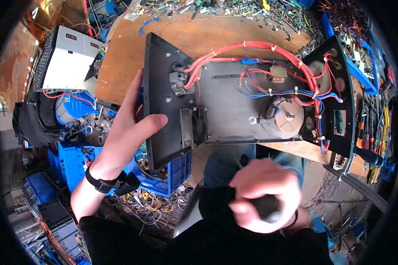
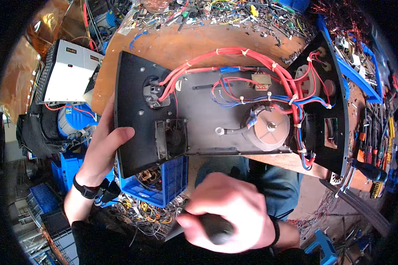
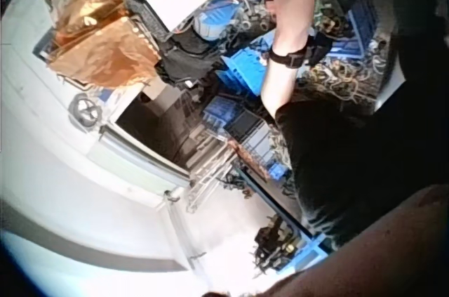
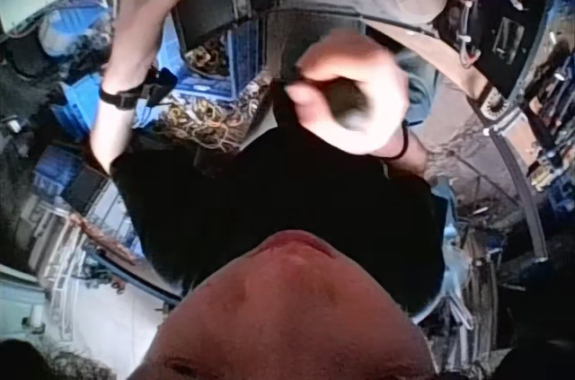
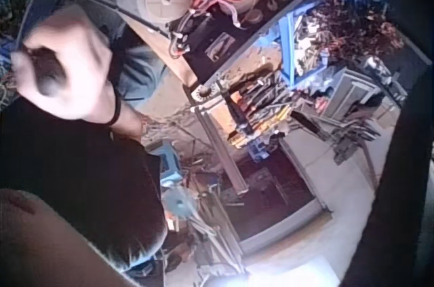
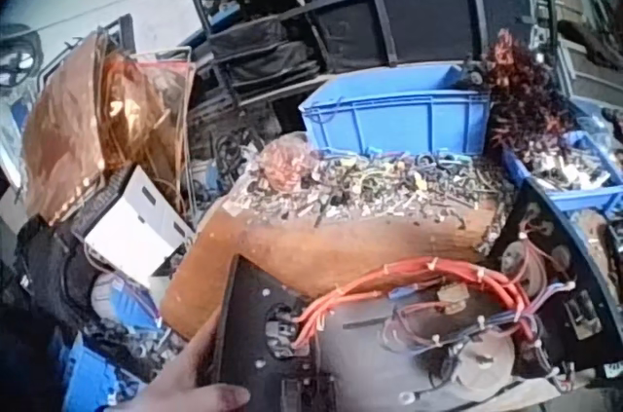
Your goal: Disassembling and inspecting internal components of an electronic device with wiring and cooling fans.
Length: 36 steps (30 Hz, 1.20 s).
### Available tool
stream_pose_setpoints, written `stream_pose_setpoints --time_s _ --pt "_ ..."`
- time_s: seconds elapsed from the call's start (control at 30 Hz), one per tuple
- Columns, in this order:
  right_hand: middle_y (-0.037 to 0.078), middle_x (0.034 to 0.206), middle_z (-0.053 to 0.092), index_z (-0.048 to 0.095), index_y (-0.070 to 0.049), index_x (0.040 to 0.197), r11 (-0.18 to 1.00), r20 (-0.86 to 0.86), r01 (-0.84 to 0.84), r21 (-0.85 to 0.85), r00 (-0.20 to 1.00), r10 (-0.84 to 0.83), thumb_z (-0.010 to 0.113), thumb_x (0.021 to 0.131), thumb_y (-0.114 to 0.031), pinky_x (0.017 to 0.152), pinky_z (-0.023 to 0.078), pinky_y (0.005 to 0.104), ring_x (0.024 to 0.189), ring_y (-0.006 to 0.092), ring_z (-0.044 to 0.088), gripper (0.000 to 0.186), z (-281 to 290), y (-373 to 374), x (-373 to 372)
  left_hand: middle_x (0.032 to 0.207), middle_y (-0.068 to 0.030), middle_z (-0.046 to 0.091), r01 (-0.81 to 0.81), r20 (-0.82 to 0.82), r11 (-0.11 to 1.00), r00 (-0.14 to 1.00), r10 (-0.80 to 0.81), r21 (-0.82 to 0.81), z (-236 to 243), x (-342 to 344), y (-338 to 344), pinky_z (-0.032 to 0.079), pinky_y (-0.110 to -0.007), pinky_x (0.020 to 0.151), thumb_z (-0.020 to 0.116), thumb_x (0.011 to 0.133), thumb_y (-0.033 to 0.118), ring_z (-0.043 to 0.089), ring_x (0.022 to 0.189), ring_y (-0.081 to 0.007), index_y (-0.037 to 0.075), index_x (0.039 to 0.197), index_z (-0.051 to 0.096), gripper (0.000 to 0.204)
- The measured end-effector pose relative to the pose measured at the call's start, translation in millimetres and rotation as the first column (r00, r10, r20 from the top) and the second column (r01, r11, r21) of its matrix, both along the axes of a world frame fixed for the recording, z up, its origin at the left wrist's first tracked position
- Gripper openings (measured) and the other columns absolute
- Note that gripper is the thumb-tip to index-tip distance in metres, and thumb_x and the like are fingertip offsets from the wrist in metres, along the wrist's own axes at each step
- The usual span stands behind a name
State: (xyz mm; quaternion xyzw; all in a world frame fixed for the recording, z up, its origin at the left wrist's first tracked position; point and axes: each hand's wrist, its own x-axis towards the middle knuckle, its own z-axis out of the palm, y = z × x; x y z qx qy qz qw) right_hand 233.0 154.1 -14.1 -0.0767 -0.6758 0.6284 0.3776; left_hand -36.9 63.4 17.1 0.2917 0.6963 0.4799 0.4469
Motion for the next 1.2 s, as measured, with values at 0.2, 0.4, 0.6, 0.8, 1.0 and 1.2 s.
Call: stream_pose_setpoints --time_s 0.2,0.4,0.6,0.8,1.0,1.2 --pt "0.007 0.085 0.073 0.062 -0.010 0.088 0.955 0.041 0.152 0.254 0.985 -0.167 0.092 0.078 -0.025 0.069 0.053 0.0365 0.074 0.0234 0.066 0.035 2 21 17 0.156 -0.0149 0.049 -0.034 0.015 0.999 0.999 0.034 0.025 -8 5 3 0.038 -0.035 0.118 0.074 0.088 0.012 0.051 0.139 -0.0196 -0.001 0.168 0.016 0.100" --pt "0.012 0.084 0.073 0.065 -0.005 0.095 0.956 0.096 0.147 0.255 0.980 -0.177 0.090 0.080 -0.034 0.057 0.053 0.0316 0.062 0.0219 0.068 0.041 -19 11 30 0.158 -0.0137 0.049 0.000 -0.034 1.000 0.999 0.001 0.024 -7 4 1 0.034 -0.035 0.121 0.073 0.091 0.020 0.047 0.143 -0.0208 -0.002 0.165 0.027 0.090" --pt "0.018 0.104 0.077 0.063 0.002 0.118 0.982 0.187 0.173 0.080 0.965 -0.185 0.093 0.079 -0.046 0.073 0.059 0.0319 0.080 0.0240 0.076 0.068 -38 4 43 0.157 -0.0138 0.049 -0.013 -0.010 0.999 1.000 0.014 0.043 -10 5 -1 0.033 -0.035 0.122 0.071 0.091 0.021 0.047 0.143 -0.0213 -0.002 0.165 0.029 0.089" --pt "0.026 0.123 0.070 0.058 0.003 0.127 0.945 0.114 0.161 -0.286 0.984 -0.133 0.089 0.086 -0.043 0.094 0.056 0.0409 0.108 0.0316 0.071 0.069 -45 -13 54 0.156 -0.0140 0.051 -0.018 -0.036 0.999 0.999 0.020 0.049 -10 6 -2 0.034 -0.035 0.121 0.071 0.090 0.021 0.048 0.142 -0.0213 -0.003 0.164 0.031 0.087" --pt "0.018 0.146 0.056 0.052 -0.004 0.137 0.612 0.069 0.089 -0.786 0.996 -0.055 0.075 0.093 0.005 0.096 0.058 0.0354 0.117 0.0248 0.068 0.051 -57 -25 37 0.152 -0.0134 0.053 -0.053 -0.018 0.998 0.998 0.054 0.041 -14 5 -3 0.035 -0.035 0.119 0.071 0.089 0.020 0.050 0.139 -0.0210 -0.003 0.161 0.035 0.085" --pt "0.018 0.150 0.055 0.050 -0.004 0.143 0.381 -0.034 0.044 -0.924 0.980 -0.195 0.071 0.096 0.002 0.095 0.058 0.0366 0.117 0.0274 0.069 0.051 -64 -17 22 0.148 -0.0115 0.055 -0.095 0.028 0.995 0.995 0.094 0.044 -12 10 -2 0.037 -0.035 0.118 0.076 0.086 0.023 0.052 0.137 -0.0207 -0.003 0.161 0.034 0.089"
